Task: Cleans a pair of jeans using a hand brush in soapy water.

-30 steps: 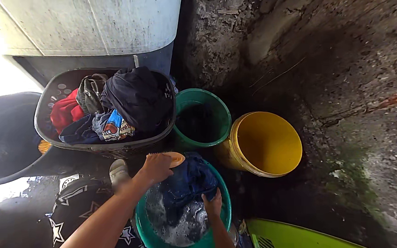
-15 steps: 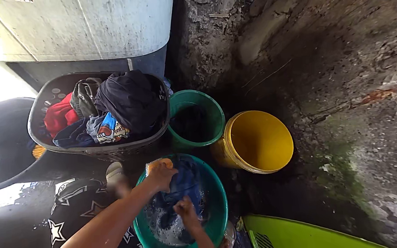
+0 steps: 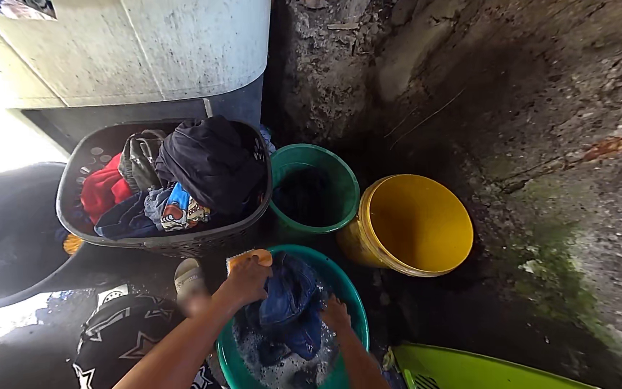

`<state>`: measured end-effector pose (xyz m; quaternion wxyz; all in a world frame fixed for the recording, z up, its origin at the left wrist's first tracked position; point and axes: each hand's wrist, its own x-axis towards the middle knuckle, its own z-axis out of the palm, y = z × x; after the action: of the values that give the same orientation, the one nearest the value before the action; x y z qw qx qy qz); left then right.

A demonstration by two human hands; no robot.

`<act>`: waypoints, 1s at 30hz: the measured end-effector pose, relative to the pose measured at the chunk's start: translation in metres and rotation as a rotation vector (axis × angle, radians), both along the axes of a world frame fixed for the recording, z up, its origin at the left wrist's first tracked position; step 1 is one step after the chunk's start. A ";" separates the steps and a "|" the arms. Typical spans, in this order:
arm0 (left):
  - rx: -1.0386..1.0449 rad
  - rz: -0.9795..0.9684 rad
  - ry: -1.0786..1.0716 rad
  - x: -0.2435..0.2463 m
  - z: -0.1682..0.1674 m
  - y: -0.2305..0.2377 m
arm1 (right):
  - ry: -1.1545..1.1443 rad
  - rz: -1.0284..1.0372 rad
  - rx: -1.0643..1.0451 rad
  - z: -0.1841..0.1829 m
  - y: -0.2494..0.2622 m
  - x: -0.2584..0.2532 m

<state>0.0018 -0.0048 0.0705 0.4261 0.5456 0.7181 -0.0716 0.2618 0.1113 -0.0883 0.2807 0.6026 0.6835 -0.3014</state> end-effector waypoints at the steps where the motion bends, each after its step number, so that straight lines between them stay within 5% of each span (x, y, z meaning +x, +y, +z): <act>1: -0.004 -0.004 -0.008 0.001 -0.003 -0.001 | -0.027 -0.016 -0.077 -0.011 0.003 0.005; 7: -0.147 -0.015 -0.013 0.034 -0.058 -0.017 | 0.338 -0.283 -0.150 -0.081 -0.039 0.045; 12: -0.240 0.022 0.121 0.080 -0.136 -0.034 | 0.345 -0.126 -0.225 -0.051 -0.054 0.053; 15: -0.160 0.169 0.147 0.084 -0.159 -0.030 | 0.438 -0.070 -0.120 -0.003 -0.044 0.073; 20: 0.059 0.417 -0.064 0.061 -0.108 -0.004 | 1.057 -0.229 0.010 0.097 -0.057 0.096; 26: 0.481 0.304 -0.308 0.064 0.008 0.040 | 1.576 -0.172 0.227 0.210 -0.069 0.114; 30: 0.660 0.170 -0.423 0.086 0.043 0.076 | 1.661 -0.552 0.394 0.219 -0.070 0.128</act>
<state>0.0878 0.0715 0.1131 0.3709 0.5946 0.6415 0.3121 0.3900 0.0414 0.1304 -0.4953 0.3705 0.5365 -0.5741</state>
